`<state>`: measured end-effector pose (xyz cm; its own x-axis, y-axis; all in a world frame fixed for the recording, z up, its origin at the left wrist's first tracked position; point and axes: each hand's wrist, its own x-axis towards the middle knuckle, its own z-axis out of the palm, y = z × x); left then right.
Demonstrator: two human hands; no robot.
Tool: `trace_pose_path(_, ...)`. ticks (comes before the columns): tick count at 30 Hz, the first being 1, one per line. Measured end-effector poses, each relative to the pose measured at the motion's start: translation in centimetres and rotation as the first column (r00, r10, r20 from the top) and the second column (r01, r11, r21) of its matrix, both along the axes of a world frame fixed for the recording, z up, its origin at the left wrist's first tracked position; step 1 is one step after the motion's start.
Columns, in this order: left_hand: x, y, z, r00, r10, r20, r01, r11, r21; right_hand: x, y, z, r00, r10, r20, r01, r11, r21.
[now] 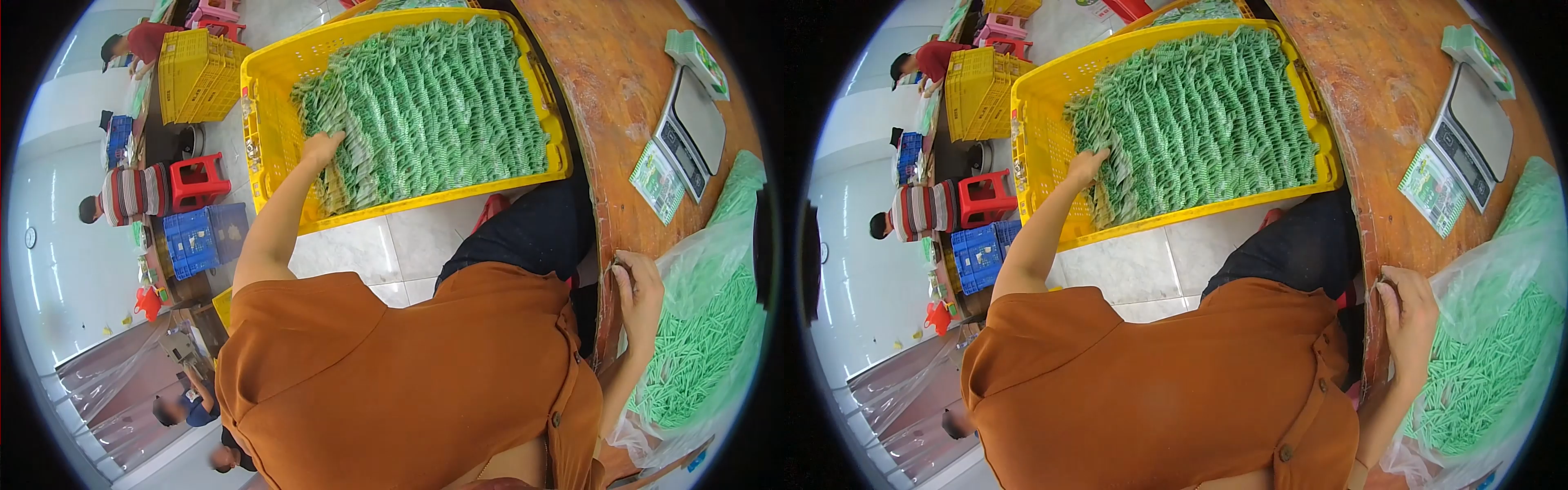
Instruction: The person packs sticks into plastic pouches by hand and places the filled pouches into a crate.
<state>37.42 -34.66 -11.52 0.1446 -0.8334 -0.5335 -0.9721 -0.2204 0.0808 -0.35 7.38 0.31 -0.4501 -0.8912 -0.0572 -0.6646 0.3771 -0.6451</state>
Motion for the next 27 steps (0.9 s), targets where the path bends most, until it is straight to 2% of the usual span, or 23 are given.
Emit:
trace_pose_path(1,1.4,-0.7,-1.8,0.917,-0.368,0.157,0.380,0.923,-0.054,0.0,0.0,0.0,1.000,0.001,0.008,-0.001,1.000,0.001)
trace_pose_path(2,2.2,-1.3,-2.7,0.681,-0.659,0.318,0.705,0.707,-0.045,-0.1,0.1,0.0,1.000,-0.002,0.006,0.002,1.000,0.002)
trace_pose_path(5,2.0,-1.1,-0.4,0.619,-0.716,0.323,0.748,0.663,0.033,-0.3,0.2,0.0,1.000,0.001,-0.010,-0.001,1.000,-0.008)
trace_pose_path(6,2.6,-1.7,-0.8,0.819,-0.517,0.248,0.559,0.817,-0.144,-0.4,0.4,0.0,1.000,-0.001,-0.009,0.001,1.000,-0.007)
trace_pose_path(9,2.6,-2.7,2.8,0.877,-0.411,0.250,0.465,0.855,-0.228,-0.3,0.3,0.0,1.000,-0.004,-0.005,0.004,1.000,-0.009)
trace_pose_path(10,3.1,-2.9,2.8,0.875,-0.414,0.253,0.469,0.854,-0.227,-0.3,0.3,0.1,1.000,-0.014,-0.010,0.013,1.000,-0.009)
trace_pose_path(12,4.3,-3.6,0.9,0.874,-0.454,0.173,0.484,0.783,-0.390,-0.3,0.2,0.0,1.000,-0.005,-0.016,0.004,1.000,-0.023)
trace_pose_path(14,9.8,-5.9,-5.2,0.794,-0.599,0.106,0.602,0.749,-0.276,-0.3,0.3,-0.1,0.999,-0.001,-0.040,0.000,0.999,-0.033)
trace_pose_path(15,14.4,-6.8,-10.3,0.547,-0.830,0.107,0.786,0.465,-0.408,-0.1,0.4,-0.1,0.996,0.058,-0.071,-0.063,0.995,-0.080)
trace_pose_path(16,17.2,-8.1,-13.0,0.427,-0.900,0.086,0.903,0.419,-0.098,1.2,0.7,-0.5,1.000,-0.012,-0.029,0.012,1.000,-0.020)
trace_pose_path(17,8.6,-1.8,-5.5,0.791,-0.553,-0.262,0.556,0.828,-0.072,-0.3,1.8,-1.7,0.986,0.150,-0.067,-0.154,0.986,-0.062)
trace_pose_path(18,9.6,-3.8,-7.7,0.719,0.060,-0.693,0.130,0.967,0.219,0.0,2.4,-1.2,0.975,0.093,-0.204,-0.112,0.990,-0.085)
trace_pose_path(19,7.2,-1.7,-4.5,0.646,-0.048,-0.762,0.308,0.930,0.202,0.0,3.5,-1.4,0.956,0.052,-0.290,-0.091,0.988,-0.124)
trace_pose_path(20,11.1,-5.9,-8.3,0.753,-0.654,-0.072,0.641,0.754,-0.145,-0.2,4.2,-0.8,0.967,-0.027,-0.253,-0.041,0.965,-0.260)
trace_pose_path(21,10.1,-5.4,-9.0,0.837,-0.545,0.038,0.536,0.804,-0.259,-0.3,5.2,-0.3,0.977,-0.071,-0.203,0.017,0.967,-0.255)
trace_pose_path(22,8.8,-4.5,-9.7,0.888,-0.432,0.159,0.459,0.804,-0.377,-0.5,6.7,0.3,0.963,-0.086,-0.255,0.016,0.964,-0.265)
trace_pose_path(23,5.5,-4.9,-9.1,0.872,-0.466,0.150,0.485,0.785,-0.385,-0.8,7.4,0.8,0.953,-0.082,-0.292,-0.005,0.959,-0.284)
trace_pose_path(24,2.7,-3.0,-7.6,0.857,-0.485,0.176,0.514,0.770,-0.379,-1.1,8.8,1.7,0.947,-0.192,-0.256,0.100,0.937,-0.334)
trace_pose_path(26,-0.3,0.5,-5.2,0.843,-0.487,0.226,0.537,0.760,-0.366,-3.1,13.0,2.5,0.885,-0.325,-0.335,0.198,0.911,-0.361)
trace_pose_path(27,-0.8,0.8,-4.3,0.840,-0.483,0.248,0.542,0.758,-0.362,-3.9,14.9,3.6,0.836,-0.506,-0.211,0.406,0.830,-0.382)
